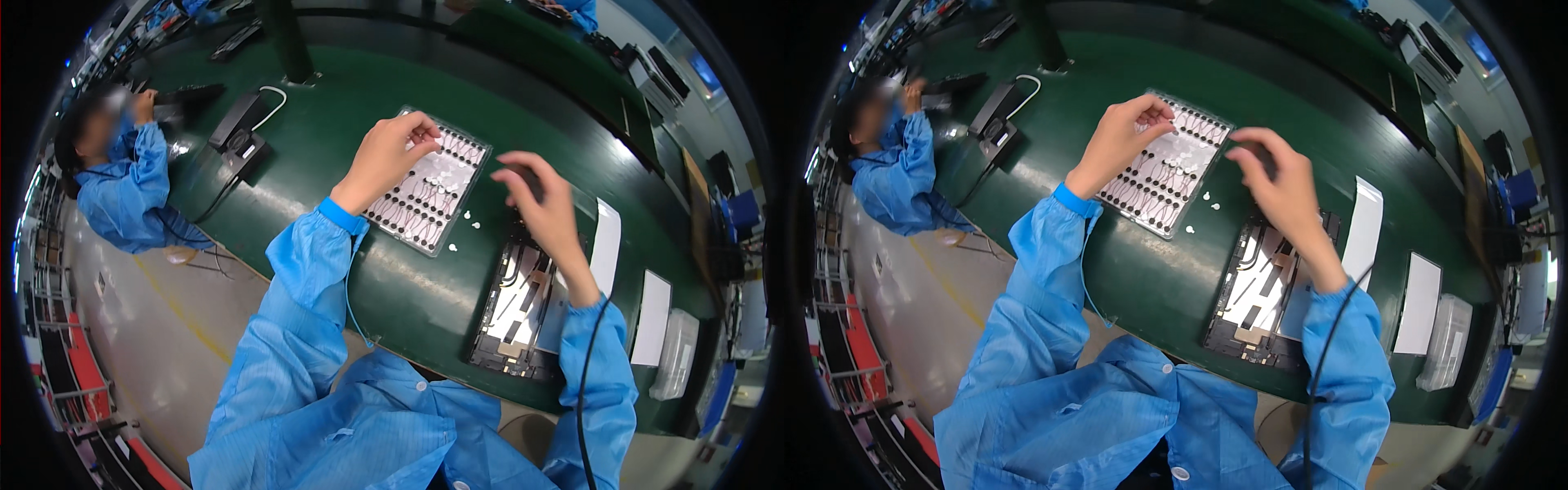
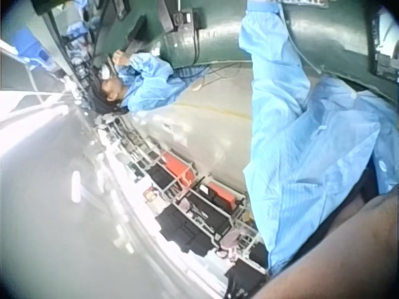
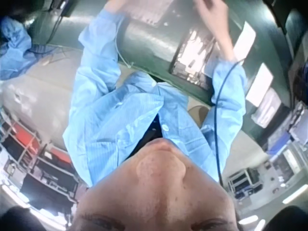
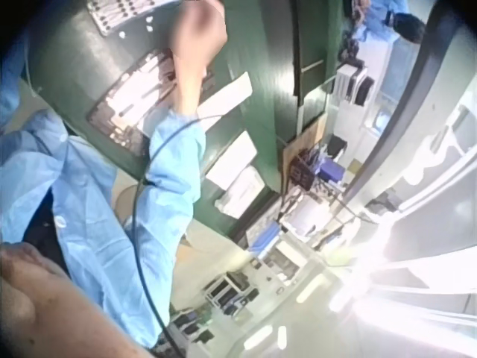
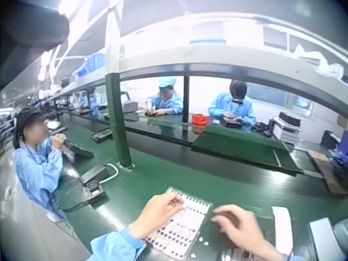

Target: Assembling electronic components into a tablet housing on a factory production line.

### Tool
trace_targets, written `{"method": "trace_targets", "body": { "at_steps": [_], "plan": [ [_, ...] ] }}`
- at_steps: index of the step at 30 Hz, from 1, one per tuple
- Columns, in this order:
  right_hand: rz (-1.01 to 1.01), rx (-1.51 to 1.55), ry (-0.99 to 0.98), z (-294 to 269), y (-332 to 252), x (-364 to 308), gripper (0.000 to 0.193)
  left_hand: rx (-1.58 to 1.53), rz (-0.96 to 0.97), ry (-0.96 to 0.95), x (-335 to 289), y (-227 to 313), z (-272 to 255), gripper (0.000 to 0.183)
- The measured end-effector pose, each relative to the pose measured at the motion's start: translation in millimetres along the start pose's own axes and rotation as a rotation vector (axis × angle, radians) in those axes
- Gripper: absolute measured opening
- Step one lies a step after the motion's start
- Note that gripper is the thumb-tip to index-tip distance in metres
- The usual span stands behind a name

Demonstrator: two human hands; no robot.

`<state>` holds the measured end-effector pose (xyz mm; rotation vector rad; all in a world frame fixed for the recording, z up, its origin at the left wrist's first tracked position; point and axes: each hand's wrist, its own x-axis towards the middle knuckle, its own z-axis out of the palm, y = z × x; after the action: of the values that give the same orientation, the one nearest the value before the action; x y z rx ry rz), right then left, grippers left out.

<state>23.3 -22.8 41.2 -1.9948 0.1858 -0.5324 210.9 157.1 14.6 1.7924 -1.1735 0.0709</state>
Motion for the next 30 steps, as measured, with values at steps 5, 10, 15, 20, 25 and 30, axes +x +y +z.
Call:
{"method": "trace_targets", "body": {
  "at_steps": [5, 10, 15, 20, 25, 30],
  "plan": [
    [-0.077, -0.229, -0.088, 42, 18, 46, 0.024, -0.2, -0.095, 0.02, 3, 0, 5, 0.016],
    [-0.07, -0.222, -0.05, 56, 25, 48, 0.02, -0.215, -0.122, -0.012, 4, 3, 4, 0.016],
    [-0.011, -0.023, -0.069, 58, 31, 45, 0.017, 0.012, -0.038, -0.02, -5, 1, 6, 0.017],
    [-0.009, -0.123, -0.041, 55, 33, 41, 0.017, 0.081, -0.025, 0.018, -10, 7, 14, 0.017],
    [-0.113, -0.263, 0.047, 58, 31, 40, 0.017, 0.145, -0.074, -0.004, -11, 6, 19, 0.018],
    [-0.165, -0.283, 0.049, 58, 30, 40, 0.017, 0.165, -0.108, -0.016, -10, 10, 18, 0.019]
  ]
}}
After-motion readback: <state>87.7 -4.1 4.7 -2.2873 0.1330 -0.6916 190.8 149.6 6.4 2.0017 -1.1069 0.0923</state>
